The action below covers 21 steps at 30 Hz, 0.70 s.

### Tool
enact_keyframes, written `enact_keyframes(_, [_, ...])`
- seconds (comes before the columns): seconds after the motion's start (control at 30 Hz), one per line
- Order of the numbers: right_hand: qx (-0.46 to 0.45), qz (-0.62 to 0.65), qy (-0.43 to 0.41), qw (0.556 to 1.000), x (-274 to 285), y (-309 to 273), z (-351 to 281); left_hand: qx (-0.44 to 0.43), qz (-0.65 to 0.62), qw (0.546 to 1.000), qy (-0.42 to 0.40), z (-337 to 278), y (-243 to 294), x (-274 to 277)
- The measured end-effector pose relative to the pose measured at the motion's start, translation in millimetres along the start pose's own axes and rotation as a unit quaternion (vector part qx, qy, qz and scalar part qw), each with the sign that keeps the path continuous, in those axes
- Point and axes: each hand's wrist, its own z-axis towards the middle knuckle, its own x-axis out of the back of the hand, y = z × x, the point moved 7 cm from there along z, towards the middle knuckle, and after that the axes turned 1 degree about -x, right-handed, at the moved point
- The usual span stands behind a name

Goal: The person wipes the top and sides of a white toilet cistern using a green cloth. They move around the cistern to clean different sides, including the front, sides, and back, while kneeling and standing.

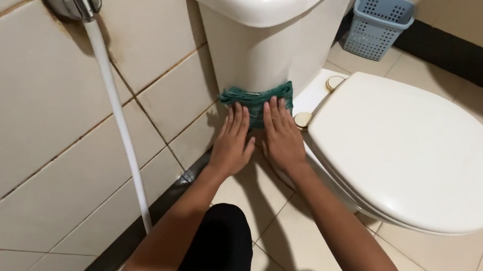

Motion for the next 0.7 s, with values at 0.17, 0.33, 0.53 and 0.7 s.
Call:
enact_keyframes(0.17, [-0.012,0.003,0.042,0.999,14,1,12,0.002,0.013,1.000,0.015,15,14,26])
enact_keyframes(0.33, [-0.016,0.014,0.136,0.990,73,-3,47,-0.045,0.022,0.994,0.098,51,33,85])
enact_keyframes(0.53, [0.008,0.051,0.162,0.985,115,-4,62,-0.080,0.044,0.982,0.165,71,41,117])
enact_keyframes(0.7, [0.025,0.043,0.177,0.983,95,-2,54,-0.068,0.041,0.985,0.152,60,27,97])
